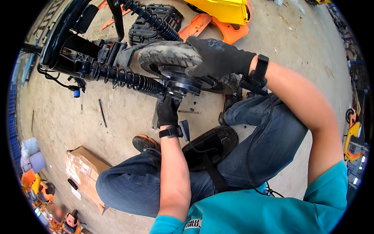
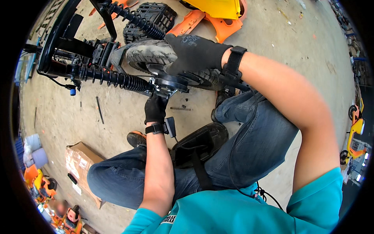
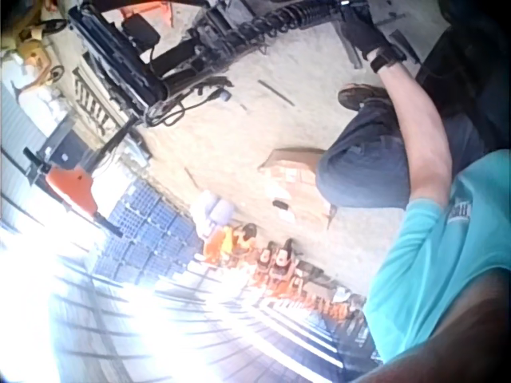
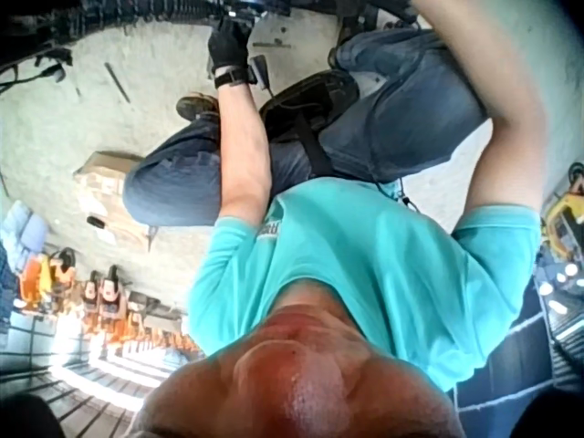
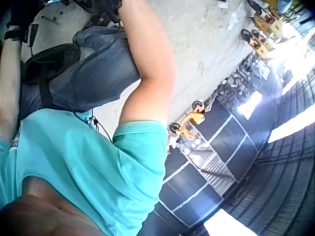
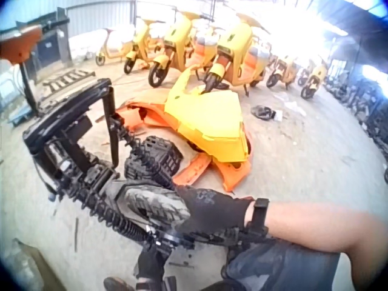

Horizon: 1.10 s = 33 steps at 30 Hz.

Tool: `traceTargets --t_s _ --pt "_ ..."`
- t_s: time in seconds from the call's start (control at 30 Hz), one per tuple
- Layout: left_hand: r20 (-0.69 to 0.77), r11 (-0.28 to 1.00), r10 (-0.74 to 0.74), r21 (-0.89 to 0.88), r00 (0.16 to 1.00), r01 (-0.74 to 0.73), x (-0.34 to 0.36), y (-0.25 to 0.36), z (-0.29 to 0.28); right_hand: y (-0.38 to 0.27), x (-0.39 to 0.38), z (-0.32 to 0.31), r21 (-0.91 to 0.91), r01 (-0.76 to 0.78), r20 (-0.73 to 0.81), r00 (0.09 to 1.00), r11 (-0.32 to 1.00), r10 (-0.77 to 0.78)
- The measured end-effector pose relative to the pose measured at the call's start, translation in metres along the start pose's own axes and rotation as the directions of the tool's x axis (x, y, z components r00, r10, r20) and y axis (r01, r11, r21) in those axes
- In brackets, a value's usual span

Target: The person assembles a motorcycle wheel onto a hub using a wrench to tighten bolts, then picks up and positions a metal component near the axle.

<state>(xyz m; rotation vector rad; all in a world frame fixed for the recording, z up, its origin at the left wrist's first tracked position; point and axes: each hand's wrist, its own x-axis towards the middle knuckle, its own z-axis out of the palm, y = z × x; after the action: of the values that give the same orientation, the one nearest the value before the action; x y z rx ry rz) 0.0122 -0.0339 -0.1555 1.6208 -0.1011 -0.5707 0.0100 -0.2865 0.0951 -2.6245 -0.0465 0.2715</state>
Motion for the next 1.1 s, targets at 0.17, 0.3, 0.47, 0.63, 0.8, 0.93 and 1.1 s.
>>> traceTargets --t_s 0.17,0.3,0.47,0.63,0.8,0.93,1.1 --pt "0.078 0.785 -0.31 -0.541 0.947 0.302 0.011 -0.017 -0.007 -0.001 0.004 0.005 -0.01 -0.003 -0.025 1.0 1.0 0.002" --pt "0.076 0.615 -0.386 -0.721 0.919 0.318 0.004 0.007 0.001 0.001 0.004 0.004 -0.024 0.009 -0.038 0.999 1.0 -0.01" --pt "0.039 0.587 -0.366 -0.765 0.93 0.263 0.001 0.017 0.008 0.002 0.003 0.003 -0.017 0.015 -0.037 0.999 1.0 -0.016" --pt "0.022 0.68 -0.337 -0.685 0.941 0.259 -0.005 0.001 -0.002 -0.002 0.009 0.005 0.018 0.016 -0.035 0.999 1.0 -0.016" --pt "0.123 0.646 -0.4 -0.665 0.908 0.375 -0.009 0.011 -0.011 0.008 0.007 0.008 0.017 0.05 -0.04 0.998 0.999 -0.049" --pt "0.057 0.782 -0.295 -0.559 0.954 0.275 -0.01 -0.003 -0.009 0.007 0.004 0.0 -0.082 0.049 -0.085 0.995 0.995 -0.056" --pt "0.078 0.757 -0.335 -0.57 0.939 0.318 -0.011 0.011 0.004 0.014 -0.01 -0.07 -0.131 0.066 -0.194 0.977 0.989 -0.091"
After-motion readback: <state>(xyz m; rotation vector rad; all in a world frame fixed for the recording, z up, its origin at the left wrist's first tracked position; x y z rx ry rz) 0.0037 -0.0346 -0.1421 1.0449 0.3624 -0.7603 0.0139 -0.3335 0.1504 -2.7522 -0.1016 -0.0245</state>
